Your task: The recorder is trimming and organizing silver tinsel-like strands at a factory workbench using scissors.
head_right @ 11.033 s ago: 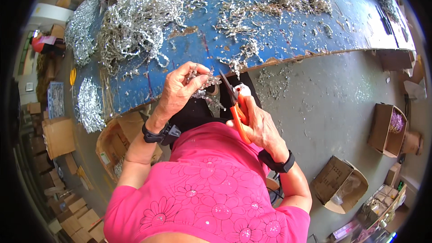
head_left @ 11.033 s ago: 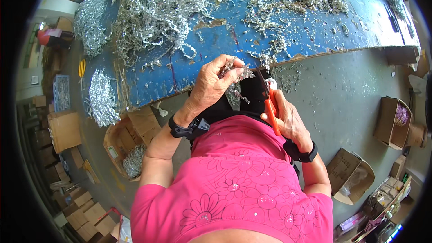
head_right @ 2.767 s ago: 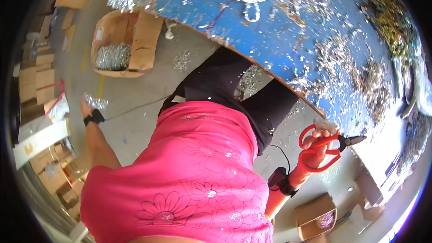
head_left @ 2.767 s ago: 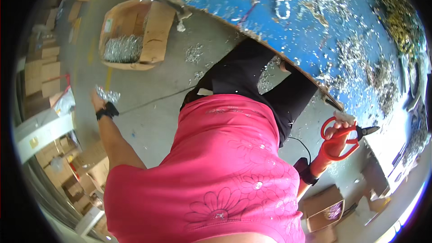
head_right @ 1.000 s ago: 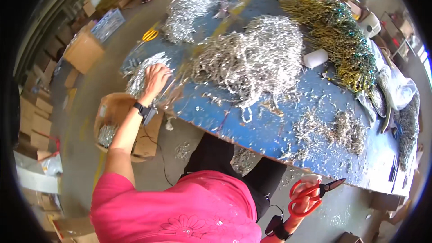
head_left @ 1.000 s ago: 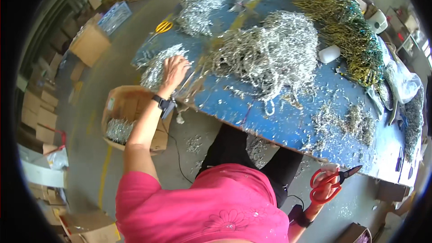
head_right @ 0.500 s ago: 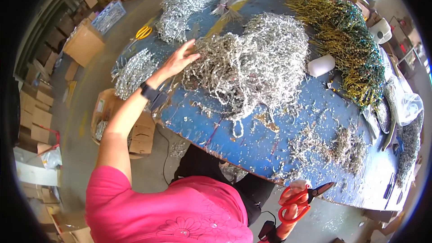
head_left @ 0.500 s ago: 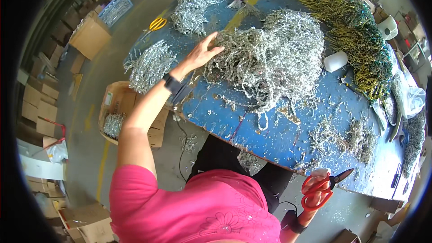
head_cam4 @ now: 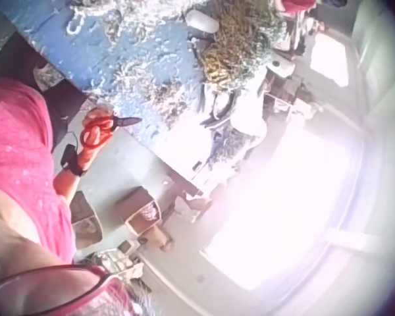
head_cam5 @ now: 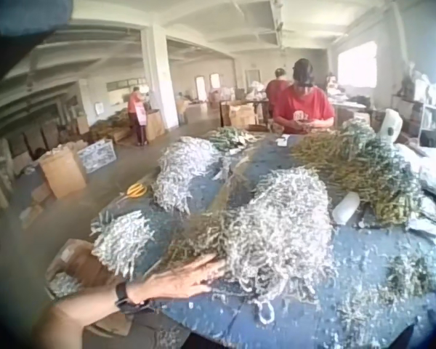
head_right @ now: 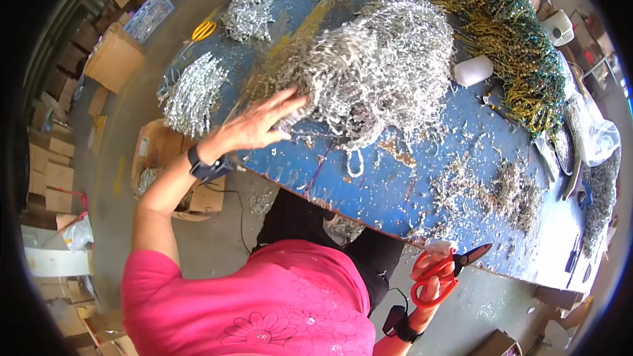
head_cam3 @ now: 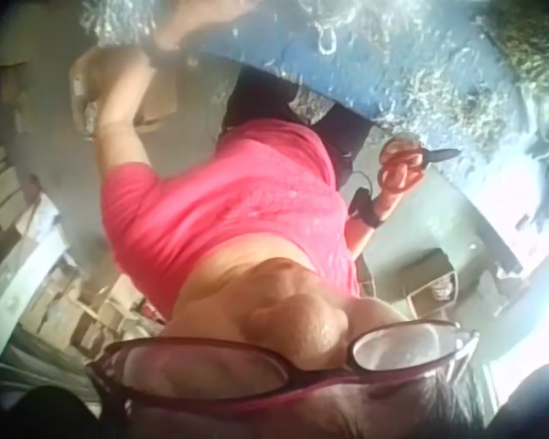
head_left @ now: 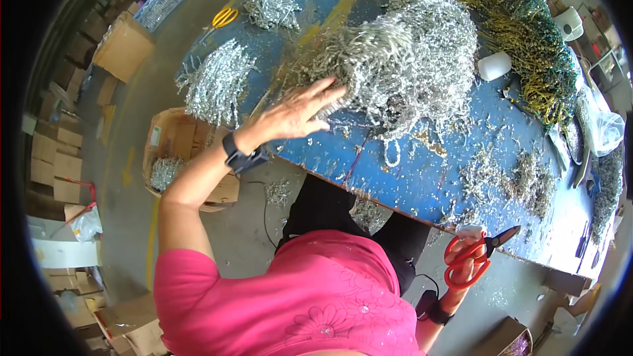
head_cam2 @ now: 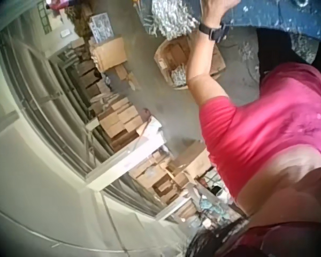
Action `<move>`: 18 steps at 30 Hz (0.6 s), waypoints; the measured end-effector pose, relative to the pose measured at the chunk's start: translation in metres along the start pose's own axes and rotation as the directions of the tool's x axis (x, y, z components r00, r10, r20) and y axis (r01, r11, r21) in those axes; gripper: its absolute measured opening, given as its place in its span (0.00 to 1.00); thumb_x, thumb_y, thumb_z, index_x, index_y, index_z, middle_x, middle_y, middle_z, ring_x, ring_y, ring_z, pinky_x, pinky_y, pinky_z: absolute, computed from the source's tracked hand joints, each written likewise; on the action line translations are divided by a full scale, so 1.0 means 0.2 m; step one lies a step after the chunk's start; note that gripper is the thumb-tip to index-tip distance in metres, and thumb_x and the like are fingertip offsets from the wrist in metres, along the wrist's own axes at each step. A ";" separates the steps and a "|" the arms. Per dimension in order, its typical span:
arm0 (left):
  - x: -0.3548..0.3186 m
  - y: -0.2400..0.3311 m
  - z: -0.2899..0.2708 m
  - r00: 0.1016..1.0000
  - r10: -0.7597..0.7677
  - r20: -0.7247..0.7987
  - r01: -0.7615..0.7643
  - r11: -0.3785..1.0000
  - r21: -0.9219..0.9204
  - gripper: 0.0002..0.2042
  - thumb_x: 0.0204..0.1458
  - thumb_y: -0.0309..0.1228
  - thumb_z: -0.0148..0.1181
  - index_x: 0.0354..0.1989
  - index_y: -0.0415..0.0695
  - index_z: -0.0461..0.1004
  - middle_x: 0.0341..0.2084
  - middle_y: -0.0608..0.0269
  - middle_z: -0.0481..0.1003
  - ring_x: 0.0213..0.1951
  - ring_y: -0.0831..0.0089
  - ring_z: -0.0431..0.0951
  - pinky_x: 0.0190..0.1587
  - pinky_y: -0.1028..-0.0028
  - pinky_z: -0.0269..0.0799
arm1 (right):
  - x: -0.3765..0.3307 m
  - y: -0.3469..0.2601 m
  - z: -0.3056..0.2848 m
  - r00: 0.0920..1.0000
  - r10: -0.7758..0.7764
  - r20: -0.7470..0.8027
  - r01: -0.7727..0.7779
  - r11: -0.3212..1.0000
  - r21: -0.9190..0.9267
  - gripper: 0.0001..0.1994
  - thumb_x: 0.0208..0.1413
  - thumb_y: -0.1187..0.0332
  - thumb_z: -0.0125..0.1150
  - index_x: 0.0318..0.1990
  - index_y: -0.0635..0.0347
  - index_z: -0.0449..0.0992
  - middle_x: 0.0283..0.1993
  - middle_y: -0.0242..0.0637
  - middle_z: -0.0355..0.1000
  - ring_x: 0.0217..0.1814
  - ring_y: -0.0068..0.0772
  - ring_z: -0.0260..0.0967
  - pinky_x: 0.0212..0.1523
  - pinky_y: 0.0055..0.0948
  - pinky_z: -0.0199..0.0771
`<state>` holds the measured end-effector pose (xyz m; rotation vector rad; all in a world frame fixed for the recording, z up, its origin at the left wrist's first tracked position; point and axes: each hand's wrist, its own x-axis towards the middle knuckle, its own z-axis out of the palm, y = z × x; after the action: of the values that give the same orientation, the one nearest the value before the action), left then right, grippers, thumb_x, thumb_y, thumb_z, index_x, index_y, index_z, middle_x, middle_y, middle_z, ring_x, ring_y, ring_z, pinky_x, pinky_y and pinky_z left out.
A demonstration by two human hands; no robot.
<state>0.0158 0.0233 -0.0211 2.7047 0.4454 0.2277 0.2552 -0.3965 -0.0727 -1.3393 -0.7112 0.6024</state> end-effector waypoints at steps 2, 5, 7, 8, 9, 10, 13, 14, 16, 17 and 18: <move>-0.09 -0.02 -0.01 0.999 0.025 0.025 -0.025 1.000 0.014 0.25 0.51 0.32 0.61 0.59 0.50 0.64 0.62 0.51 0.56 0.53 0.56 0.70 0.52 0.62 0.71 | 0.00 0.07 -0.02 0.999 -0.051 0.017 0.051 0.999 0.017 0.32 0.50 0.42 0.58 0.49 0.63 0.66 0.37 0.38 0.70 0.20 0.19 0.64 0.21 0.12 0.60; -0.14 -0.01 -0.09 0.984 -0.119 -0.132 0.112 0.992 -0.061 0.08 0.56 0.32 0.54 0.38 0.43 0.77 0.45 0.60 0.75 0.35 0.70 0.78 0.37 0.76 0.75 | 0.03 0.00 0.04 0.999 -0.014 0.033 0.013 0.999 0.036 0.33 0.49 0.42 0.59 0.50 0.63 0.65 0.38 0.38 0.70 0.20 0.20 0.64 0.21 0.14 0.61; -0.10 -0.12 -0.13 0.957 -0.131 -0.258 0.129 0.991 -0.026 0.08 0.57 0.30 0.52 0.39 0.44 0.76 0.42 0.60 0.76 0.33 0.73 0.77 0.35 0.79 0.74 | 0.03 -0.03 0.06 1.000 0.015 0.016 -0.014 1.000 -0.005 0.36 0.48 0.39 0.58 0.50 0.65 0.65 0.35 0.36 0.70 0.21 0.20 0.65 0.27 0.17 0.64; -0.05 -0.13 -0.17 0.936 -0.261 -0.236 0.247 0.965 -0.087 0.08 0.57 0.31 0.53 0.41 0.43 0.75 0.41 0.59 0.76 0.36 0.71 0.76 0.38 0.74 0.74 | 0.03 -0.04 0.07 0.999 0.043 -0.013 -0.044 0.998 -0.045 0.39 0.46 0.36 0.58 0.50 0.67 0.66 0.33 0.33 0.70 0.22 0.20 0.65 0.32 0.21 0.67; -0.03 -0.24 -0.16 0.929 -0.164 -0.333 0.152 0.986 -0.063 0.13 0.55 0.34 0.56 0.46 0.42 0.73 0.42 0.55 0.75 0.40 0.65 0.76 0.44 0.69 0.73 | 0.04 -0.06 0.09 0.999 0.038 -0.003 -0.038 0.998 -0.044 0.39 0.46 0.36 0.58 0.50 0.67 0.66 0.33 0.33 0.70 0.22 0.20 0.65 0.32 0.21 0.67; 0.01 -0.33 -0.15 0.896 -0.296 -0.332 0.250 0.952 -0.174 0.19 0.54 0.38 0.58 0.50 0.41 0.70 0.46 0.52 0.74 0.45 0.62 0.74 0.49 0.67 0.70 | 0.04 -0.09 0.11 0.996 0.080 0.028 -0.080 0.997 -0.011 0.39 0.47 0.37 0.58 0.53 0.66 0.63 0.35 0.33 0.69 0.27 0.21 0.65 0.33 0.18 0.65; 0.16 -0.43 -0.11 0.891 -0.402 -0.210 0.258 0.829 -0.495 0.38 0.49 0.48 0.62 0.63 0.38 0.56 0.58 0.43 0.63 0.58 0.57 0.66 0.59 0.66 0.62 | 0.00 -0.06 0.07 0.987 0.143 0.070 -0.141 0.989 -0.040 0.44 0.46 0.36 0.57 0.59 0.65 0.56 0.37 0.33 0.68 0.31 0.21 0.63 0.31 0.16 0.60; 0.21 -0.42 -0.13 0.909 -0.409 -0.083 0.278 0.742 -0.610 0.46 0.45 0.52 0.65 0.65 0.35 0.50 0.62 0.42 0.57 0.62 0.56 0.60 0.62 0.66 0.57 | -0.01 -0.03 0.07 0.987 0.154 0.036 -0.153 0.988 -0.011 0.44 0.46 0.35 0.57 0.59 0.64 0.57 0.36 0.33 0.69 0.29 0.20 0.63 0.28 0.15 0.60; 0.27 -0.44 -0.10 0.922 -0.379 -0.077 0.279 0.789 -0.547 0.50 0.42 0.54 0.67 0.66 0.36 0.48 0.63 0.43 0.55 0.62 0.56 0.60 0.63 0.64 0.56 | -0.04 0.00 0.08 0.993 0.114 -0.016 -0.114 0.993 0.011 0.43 0.46 0.34 0.57 0.59 0.61 0.58 0.34 0.32 0.71 0.21 0.19 0.63 0.19 0.15 0.57; 0.31 -0.42 -0.10 0.935 -0.340 -0.105 0.258 0.851 -0.457 0.51 0.40 0.54 0.67 0.67 0.37 0.46 0.63 0.44 0.55 0.63 0.57 0.59 0.63 0.64 0.56 | -0.06 0.00 0.06 0.994 0.107 -0.022 -0.107 0.994 0.015 0.40 0.49 0.37 0.55 0.56 0.68 0.63 0.33 0.35 0.72 0.23 0.21 0.67 0.22 0.17 0.63; 0.33 -0.39 -0.08 0.938 -0.300 -0.175 0.205 0.884 -0.421 0.42 0.43 0.46 0.68 0.64 0.38 0.55 0.61 0.45 0.60 0.61 0.58 0.62 0.62 0.64 0.58 | -0.06 0.01 0.06 0.992 0.116 -0.045 -0.114 0.993 0.042 0.40 0.49 0.37 0.55 0.55 0.67 0.63 0.33 0.35 0.72 0.23 0.20 0.67 0.22 0.16 0.63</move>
<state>0.0516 0.1193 -0.0313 2.2006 0.7324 0.5097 0.2378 -0.3973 -0.0757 -1.3604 -0.5835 0.6707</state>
